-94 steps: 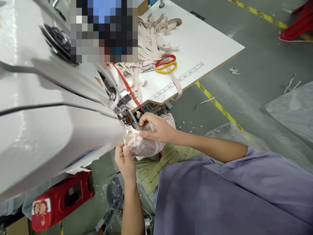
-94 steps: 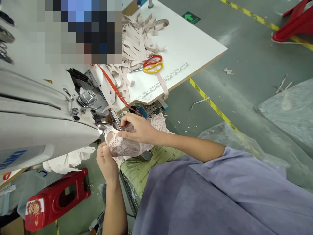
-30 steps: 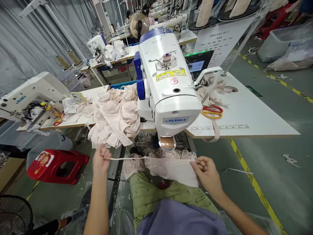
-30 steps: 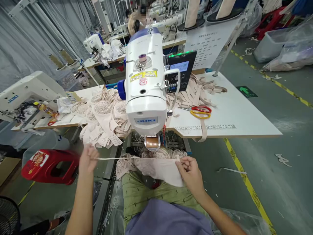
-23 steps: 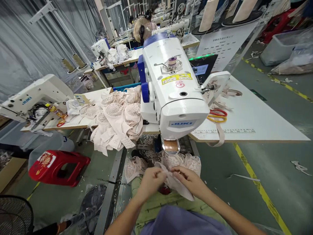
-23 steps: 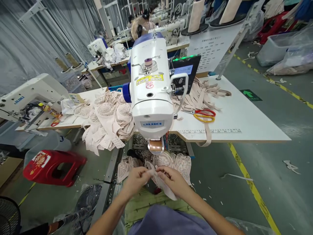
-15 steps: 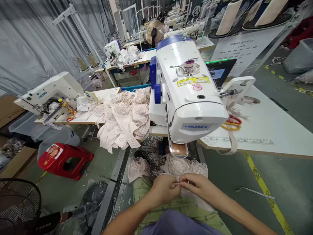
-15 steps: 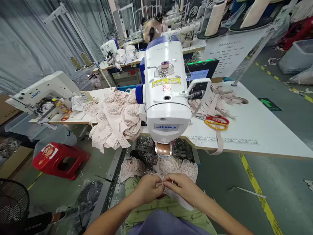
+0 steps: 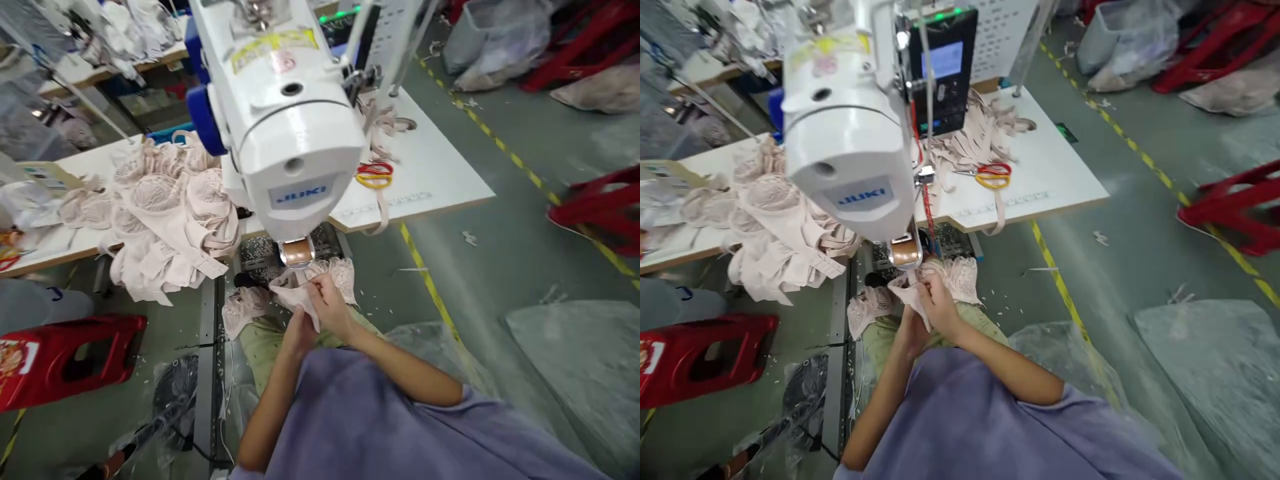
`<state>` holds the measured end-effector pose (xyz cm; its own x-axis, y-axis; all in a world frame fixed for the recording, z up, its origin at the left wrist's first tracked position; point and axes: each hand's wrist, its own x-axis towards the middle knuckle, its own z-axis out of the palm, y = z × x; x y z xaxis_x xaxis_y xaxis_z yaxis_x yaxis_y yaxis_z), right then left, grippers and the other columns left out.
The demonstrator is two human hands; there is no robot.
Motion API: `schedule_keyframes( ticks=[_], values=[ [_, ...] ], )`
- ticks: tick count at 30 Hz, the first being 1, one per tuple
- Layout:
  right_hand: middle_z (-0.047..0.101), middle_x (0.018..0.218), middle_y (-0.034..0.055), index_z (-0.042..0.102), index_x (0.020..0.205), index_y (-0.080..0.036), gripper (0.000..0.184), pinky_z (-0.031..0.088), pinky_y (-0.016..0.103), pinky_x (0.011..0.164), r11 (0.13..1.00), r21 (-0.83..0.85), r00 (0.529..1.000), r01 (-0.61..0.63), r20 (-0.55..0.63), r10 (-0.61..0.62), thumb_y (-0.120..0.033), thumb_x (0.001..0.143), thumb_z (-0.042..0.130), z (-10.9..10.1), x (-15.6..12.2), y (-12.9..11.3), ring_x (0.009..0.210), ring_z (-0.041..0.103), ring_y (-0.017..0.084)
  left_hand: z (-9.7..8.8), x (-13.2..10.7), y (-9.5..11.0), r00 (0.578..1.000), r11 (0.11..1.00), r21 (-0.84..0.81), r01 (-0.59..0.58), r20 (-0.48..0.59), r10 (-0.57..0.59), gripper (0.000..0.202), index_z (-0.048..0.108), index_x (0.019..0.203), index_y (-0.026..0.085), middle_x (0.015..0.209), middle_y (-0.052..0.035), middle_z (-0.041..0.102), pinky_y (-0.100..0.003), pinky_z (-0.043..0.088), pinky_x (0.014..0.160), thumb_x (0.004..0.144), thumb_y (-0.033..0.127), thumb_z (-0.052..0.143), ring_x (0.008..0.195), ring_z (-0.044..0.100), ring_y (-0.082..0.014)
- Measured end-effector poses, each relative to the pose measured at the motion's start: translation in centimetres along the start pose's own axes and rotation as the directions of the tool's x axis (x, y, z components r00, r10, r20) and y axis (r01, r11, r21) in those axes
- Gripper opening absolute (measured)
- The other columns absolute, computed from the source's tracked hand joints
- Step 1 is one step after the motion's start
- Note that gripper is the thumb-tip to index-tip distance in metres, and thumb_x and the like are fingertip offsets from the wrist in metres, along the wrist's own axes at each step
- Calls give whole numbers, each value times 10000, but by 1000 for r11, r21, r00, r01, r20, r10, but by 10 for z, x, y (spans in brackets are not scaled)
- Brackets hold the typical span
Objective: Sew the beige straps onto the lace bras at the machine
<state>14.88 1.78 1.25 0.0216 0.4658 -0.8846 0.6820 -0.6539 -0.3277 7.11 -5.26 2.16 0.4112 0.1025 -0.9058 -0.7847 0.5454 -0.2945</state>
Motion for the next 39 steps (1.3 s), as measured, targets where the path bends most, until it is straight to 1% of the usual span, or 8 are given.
schedule_keyframes(
  ticks=[6,12,15,20,23,27,32,39],
  values=[
    [645,781,33,515,924,-228,186,493,313,631,995,-81,993,54,-96,-62,-395,989,463,5,-22,15,703,635,192,30,-6,-7,905,977,-27,-209,-384,183,453,722,1055,137,1076,-97,744,-309,467,996,787,501,763,1110,659,-226],
    [666,812,49,602,918,-227,169,496,336,701,923,-241,954,299,73,-290,-361,979,520,-26,-19,13,764,641,200,18,-22,16,884,914,376,-152,-363,296,397,723,953,127,889,-61,722,-279,495,789,892,509,635,841,655,-181],
    [687,1021,106,629,1070,-218,260,500,388,824,859,-231,873,456,303,-382,-431,924,604,-50,-2,1,970,639,256,4,-34,39,959,772,623,-127,-123,256,367,682,753,147,711,-17,649,-250,442,687,929,454,584,688,576,-146],
    [604,711,-27,600,981,-212,137,378,244,565,897,-126,592,423,788,-168,-338,936,570,-68,16,-21,591,526,123,-4,-45,64,996,666,740,-90,53,76,402,589,614,169,548,31,496,-241,376,587,916,435,582,550,447,-117],
    [565,674,-46,563,942,-210,103,336,229,536,926,-201,733,320,672,-108,-301,904,594,-72,19,-22,559,485,109,-8,-43,69,996,698,715,-24,-40,74,399,633,640,157,574,13,552,-238,392,588,897,462,615,570,490,-125],
    [612,740,-16,576,916,-217,145,386,246,571,945,-295,958,139,283,-53,-357,929,608,-79,19,-17,590,515,119,-11,-32,71,975,913,404,-45,-183,129,305,688,767,144,707,-25,658,-237,452,633,839,440,715,628,568,-123],
    [713,868,35,671,898,-233,164,482,278,686,925,-249,932,289,295,-212,-323,980,560,-65,3,-21,777,642,163,-2,-18,68,959,998,46,-53,-277,64,304,641,760,139,654,14,635,-187,372,491,688,339,858,484,474,-52],
    [738,956,70,728,1002,-229,203,560,306,755,907,-164,914,387,196,-355,-285,991,533,-34,-5,-20,865,693,172,15,-16,59,930,990,74,-119,-341,138,327,681,804,127,662,24,636,-190,446,562,649,330,886,564,539,-70]
  ],
)
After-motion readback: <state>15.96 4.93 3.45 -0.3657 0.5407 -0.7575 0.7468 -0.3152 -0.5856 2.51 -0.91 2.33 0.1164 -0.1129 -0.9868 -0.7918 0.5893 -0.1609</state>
